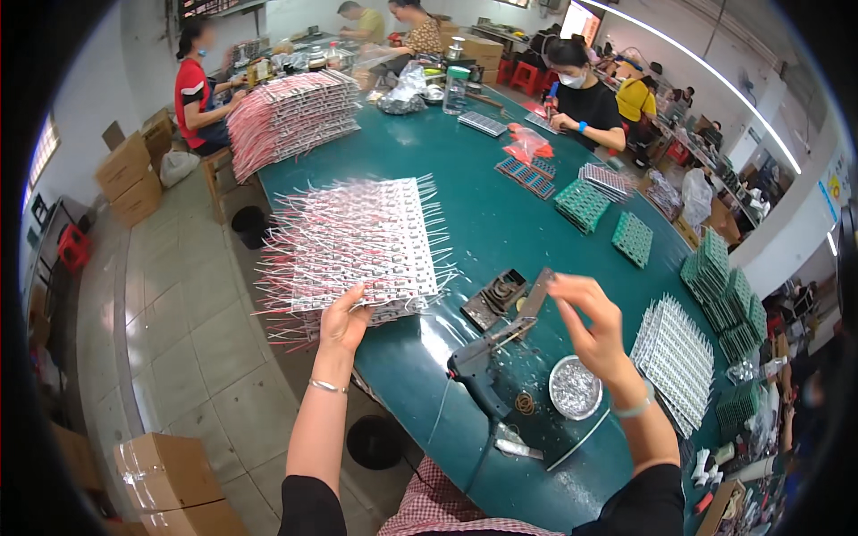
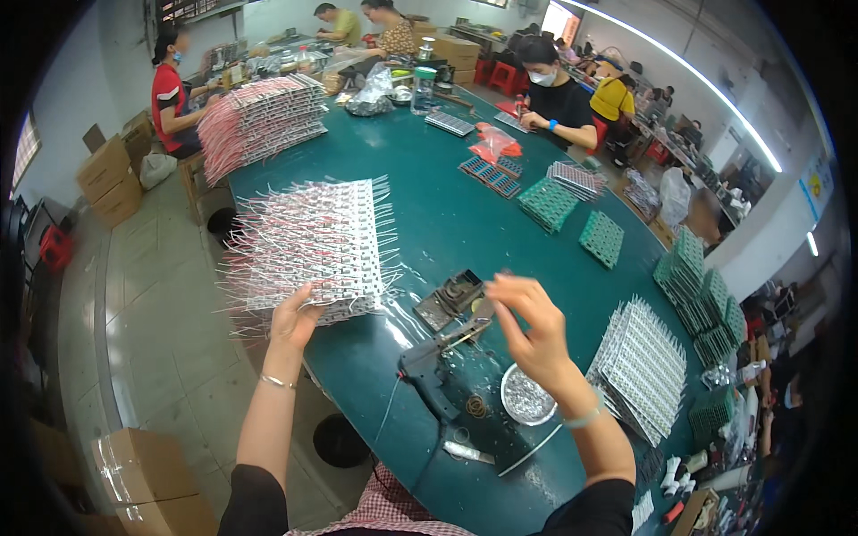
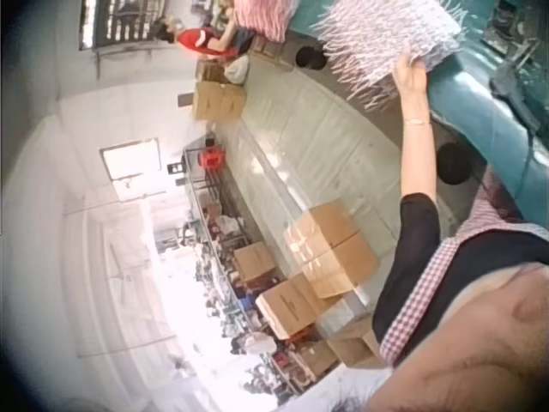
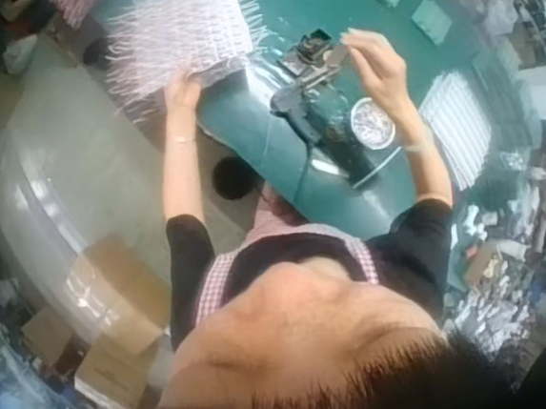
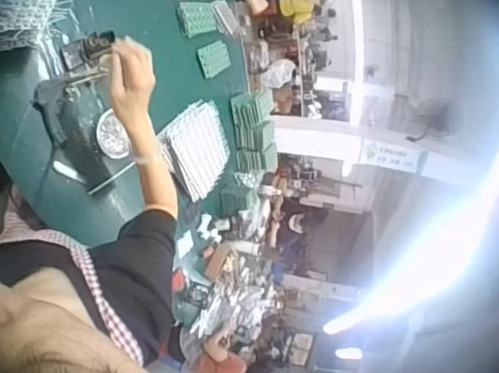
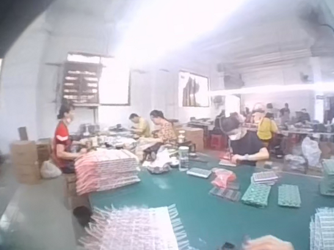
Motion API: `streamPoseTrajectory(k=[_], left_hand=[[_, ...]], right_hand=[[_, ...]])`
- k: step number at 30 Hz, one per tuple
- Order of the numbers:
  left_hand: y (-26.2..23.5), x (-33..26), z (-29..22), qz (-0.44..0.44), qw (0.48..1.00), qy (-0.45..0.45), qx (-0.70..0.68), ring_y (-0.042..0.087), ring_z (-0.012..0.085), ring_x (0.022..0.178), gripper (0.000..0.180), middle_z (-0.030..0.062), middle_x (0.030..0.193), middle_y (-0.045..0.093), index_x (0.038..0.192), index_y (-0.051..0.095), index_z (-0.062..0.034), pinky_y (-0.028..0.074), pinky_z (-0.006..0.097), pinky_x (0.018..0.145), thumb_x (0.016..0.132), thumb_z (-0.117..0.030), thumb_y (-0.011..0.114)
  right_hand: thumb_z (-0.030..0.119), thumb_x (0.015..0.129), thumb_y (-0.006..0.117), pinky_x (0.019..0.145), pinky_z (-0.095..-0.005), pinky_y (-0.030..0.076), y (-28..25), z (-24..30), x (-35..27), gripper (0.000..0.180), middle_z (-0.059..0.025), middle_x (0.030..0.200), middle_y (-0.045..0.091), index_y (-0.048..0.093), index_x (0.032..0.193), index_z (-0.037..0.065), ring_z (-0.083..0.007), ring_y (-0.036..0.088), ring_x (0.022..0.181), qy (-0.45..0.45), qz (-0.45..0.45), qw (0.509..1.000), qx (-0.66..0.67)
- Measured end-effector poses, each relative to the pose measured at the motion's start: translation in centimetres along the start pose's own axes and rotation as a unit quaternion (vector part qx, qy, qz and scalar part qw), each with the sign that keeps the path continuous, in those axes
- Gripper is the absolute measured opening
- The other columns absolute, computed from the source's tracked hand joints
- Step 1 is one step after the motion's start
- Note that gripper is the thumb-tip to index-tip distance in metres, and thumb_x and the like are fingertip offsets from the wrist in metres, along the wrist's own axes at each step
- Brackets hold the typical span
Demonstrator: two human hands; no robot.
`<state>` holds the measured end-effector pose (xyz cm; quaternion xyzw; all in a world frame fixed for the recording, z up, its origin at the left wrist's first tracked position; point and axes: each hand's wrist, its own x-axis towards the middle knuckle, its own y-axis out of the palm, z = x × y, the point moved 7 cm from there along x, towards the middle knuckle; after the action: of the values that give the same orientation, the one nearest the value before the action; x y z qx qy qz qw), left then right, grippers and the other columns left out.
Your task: The person uses a soldering iron to attach red and white wires to a grid of LED modules on a circuit board. They repeatedly pick wires from piles on the table, position them on the board, and apply the soldering iron to secure the connections.
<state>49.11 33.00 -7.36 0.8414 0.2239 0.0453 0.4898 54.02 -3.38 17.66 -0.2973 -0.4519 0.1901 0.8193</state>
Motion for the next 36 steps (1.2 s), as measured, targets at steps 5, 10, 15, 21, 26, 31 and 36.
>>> streamPoseTrajectory(k=[5,10,15,21,26,31,36], left_hand=[[-4.2,0.2,4.0,-0.036,0.998,-0.04,-0.015,0.062,0.029,0.113,0.037,0.0153,0.121,0.065,0.128,0.056,0.0031,0.049,0.048,0.105,0.092,0.004,0.064],[-4.7,0.6,4.5,-0.065,0.998,-0.011,-0.011,0.06,0.0325,0.117,0.042,0.0167,0.13,0.059,0.135,0.05,0.0014,0.052,0.052,0.103,0.095,0.005,0.061],[-7.1,1.8,2.3,-0.098,0.995,-0.029,-0.003,0.061,0.0295,0.117,0.036,0.0122,0.128,0.062,0.132,0.054,-0.0058,0.053,0.048,0.103,0.097,-0.001,0.063],[-6.6,1.2,2.5,-0.18,0.98,-0.078,0.03,0.064,0.0317,0.112,0.035,0.0134,0.121,0.067,0.126,0.058,-0.0081,0.056,0.05,0.097,0.096,-0.021,0.071],[-4.7,1.1,-1.6,0.064,0.995,-0.079,0.02,0.058,0.0418,0.121,0.058,0.0276,0.13,0.058,0.131,0.044,0.0102,0.049,0.056,0.105,0.078,-0.004,0.063],[-2.5,-5.7,-0.2,-0.153,0.954,0.094,0.241,0.062,0.0268,0.102,0.038,0.0142,0.114,0.063,0.12,0.057,0.0072,0.053,0.042,0.095,0.083,-0.002,0.061],[13.3,-24.9,13.4,0.109,0.872,0.171,0.445,0.063,0.016,0.09,0.024,0.0083,0.101,0.064,0.116,0.064,0.003,0.058,0.032,0.079,0.093,0.005,0.058]], right_hand=[[-0.003,0.09,0.064,0.089,-0.0347,0.053,-6.4,-2.5,-13.6,0.015,-0.0156,0.101,0.075,0.074,0.1,-0.003,-0.0268,0.071,0.1,0.203,-0.019,0.979,0.001],[-0.001,0.094,0.063,0.084,-0.028,0.051,-8.6,-2.7,-23.3,0.015,-0.012,0.103,0.074,0.075,0.101,-0.005,-0.0163,0.067,0.094,0.364,-0.112,0.92,0.096],[0.0,0.095,0.063,0.081,-0.0242,0.051,-8.8,1.4,-26.6,0.014,-0.011,0.103,0.074,0.075,0.101,-0.005,-0.0134,0.066,0.091,0.385,-0.098,0.91,0.122],[0.002,0.096,0.062,0.081,-0.0267,0.053,-13.8,4.0,-35.1,0.016,-0.0116,0.102,0.075,0.075,0.101,-0.005,-0.0143,0.068,0.092,0.432,-0.175,0.878,0.107],[0.008,0.097,0.064,0.084,-0.0292,0.055,-18.6,7.0,-42.8,0.017,-0.0113,0.1,0.075,0.076,0.101,-0.005,-0.0161,0.069,0.093,0.501,-0.29,0.806,0.125],[0.008,0.097,0.064,0.067,-0.0216,0.043,-24.1,6.9,-47.6,0.017,-0.0032,0.09,0.074,0.076,0.106,-0.001,-0.0035,0.053,0.074,0.478,-0.297,0.826,-0.037],[0.009,0.087,0.069,0.093,-0.0387,0.053,-25.2,-1.2,-45.0,0.022,-0.0141,0.117,0.07,0.071,0.109,0.004,-0.0304,0.066,0.111,0.365,-0.244,0.88,-0.182]])
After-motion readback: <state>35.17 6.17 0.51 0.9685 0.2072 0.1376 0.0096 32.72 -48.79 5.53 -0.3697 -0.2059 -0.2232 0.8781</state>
